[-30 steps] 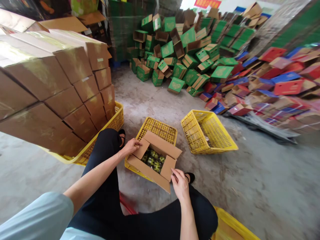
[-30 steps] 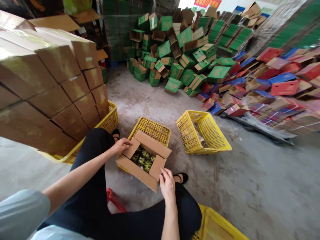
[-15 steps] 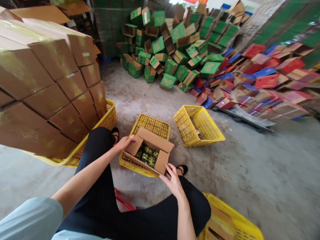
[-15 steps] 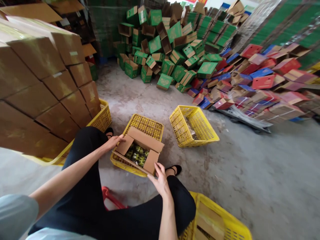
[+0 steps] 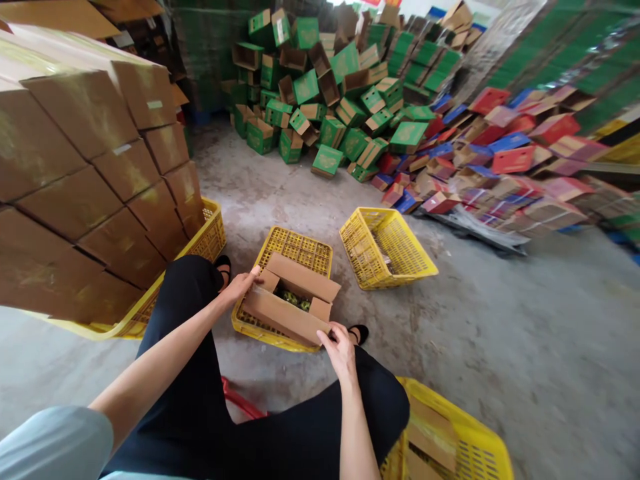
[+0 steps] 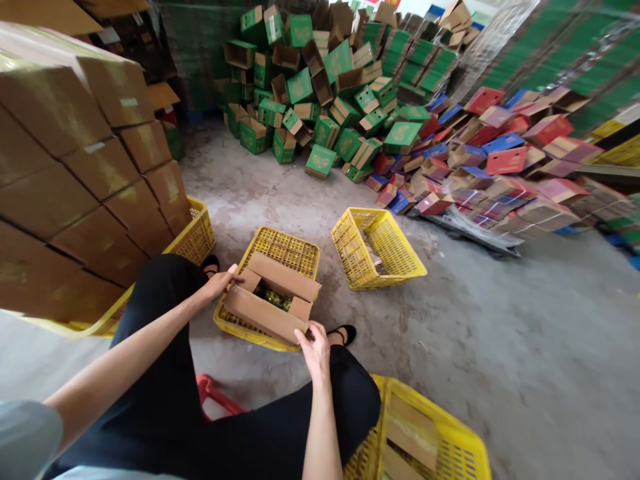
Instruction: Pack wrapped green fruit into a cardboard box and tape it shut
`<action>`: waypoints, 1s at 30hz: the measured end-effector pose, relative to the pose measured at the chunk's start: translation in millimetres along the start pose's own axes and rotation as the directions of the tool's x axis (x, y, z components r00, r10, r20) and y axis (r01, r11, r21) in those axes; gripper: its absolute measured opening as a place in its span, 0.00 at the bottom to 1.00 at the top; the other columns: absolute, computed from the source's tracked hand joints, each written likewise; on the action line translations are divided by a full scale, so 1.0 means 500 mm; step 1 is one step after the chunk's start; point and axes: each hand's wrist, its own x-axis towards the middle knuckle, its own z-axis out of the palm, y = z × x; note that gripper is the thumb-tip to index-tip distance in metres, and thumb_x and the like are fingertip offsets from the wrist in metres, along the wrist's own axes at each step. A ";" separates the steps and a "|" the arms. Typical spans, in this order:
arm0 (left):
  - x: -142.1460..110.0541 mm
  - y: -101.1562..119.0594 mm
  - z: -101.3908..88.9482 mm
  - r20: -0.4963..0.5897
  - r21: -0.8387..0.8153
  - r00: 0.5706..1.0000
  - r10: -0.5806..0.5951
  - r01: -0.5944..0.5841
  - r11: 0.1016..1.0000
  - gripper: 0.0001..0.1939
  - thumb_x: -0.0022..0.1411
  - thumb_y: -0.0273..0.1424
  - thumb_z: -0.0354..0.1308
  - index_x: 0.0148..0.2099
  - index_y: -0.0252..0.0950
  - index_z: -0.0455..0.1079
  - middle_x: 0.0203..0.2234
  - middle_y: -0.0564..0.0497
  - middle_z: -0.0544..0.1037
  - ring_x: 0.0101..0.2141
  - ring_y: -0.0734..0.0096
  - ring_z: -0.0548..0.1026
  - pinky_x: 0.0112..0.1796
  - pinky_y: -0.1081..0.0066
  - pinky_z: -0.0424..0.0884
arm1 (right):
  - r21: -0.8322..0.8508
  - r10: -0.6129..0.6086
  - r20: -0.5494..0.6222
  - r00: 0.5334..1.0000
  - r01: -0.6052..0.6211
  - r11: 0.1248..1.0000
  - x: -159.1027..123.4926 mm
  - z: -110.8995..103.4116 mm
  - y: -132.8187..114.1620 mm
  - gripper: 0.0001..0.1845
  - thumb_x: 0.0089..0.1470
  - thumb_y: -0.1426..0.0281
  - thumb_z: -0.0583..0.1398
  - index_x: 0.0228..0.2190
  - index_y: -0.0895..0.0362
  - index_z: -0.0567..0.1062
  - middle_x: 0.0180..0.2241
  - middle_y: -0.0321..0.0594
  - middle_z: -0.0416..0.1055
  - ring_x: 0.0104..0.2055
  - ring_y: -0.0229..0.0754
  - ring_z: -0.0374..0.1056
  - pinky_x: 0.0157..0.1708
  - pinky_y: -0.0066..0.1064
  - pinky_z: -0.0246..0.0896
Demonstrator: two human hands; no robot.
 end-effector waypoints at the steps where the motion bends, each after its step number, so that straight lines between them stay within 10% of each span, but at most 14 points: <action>1: 0.000 -0.003 0.001 0.001 -0.005 1.000 -0.006 0.006 1.000 0.49 0.59 0.68 0.44 0.48 0.27 0.82 0.39 0.39 0.83 0.43 0.54 0.78 0.34 0.69 0.69 | -0.004 -0.001 -0.015 1.000 0.000 1.000 0.000 0.003 0.001 0.31 0.45 0.43 0.68 0.37 0.57 0.82 0.46 0.52 0.75 0.44 0.54 0.76 0.42 0.44 0.79; 8: -0.009 -0.019 -0.001 0.088 0.030 0.990 0.109 -0.112 0.993 0.36 0.48 0.50 0.69 0.52 0.30 0.80 0.36 0.46 0.84 0.38 0.57 0.80 0.38 0.69 0.71 | -0.094 -0.004 -0.021 1.000 0.002 0.996 -0.003 0.012 0.009 0.31 0.50 0.50 0.67 0.50 0.57 0.78 0.52 0.55 0.71 0.46 0.54 0.75 0.39 0.43 0.79; 30: 0.017 -0.058 0.021 -0.079 0.201 0.972 0.220 -0.200 0.959 0.22 0.52 0.27 0.67 0.51 0.34 0.81 0.47 0.43 0.81 0.47 0.57 0.79 0.51 0.64 0.73 | 0.122 0.158 -0.105 0.982 -0.145 0.982 0.051 0.024 0.029 0.50 0.45 0.44 0.67 0.62 0.62 0.69 0.55 0.60 0.73 0.55 0.58 0.73 0.48 0.45 0.75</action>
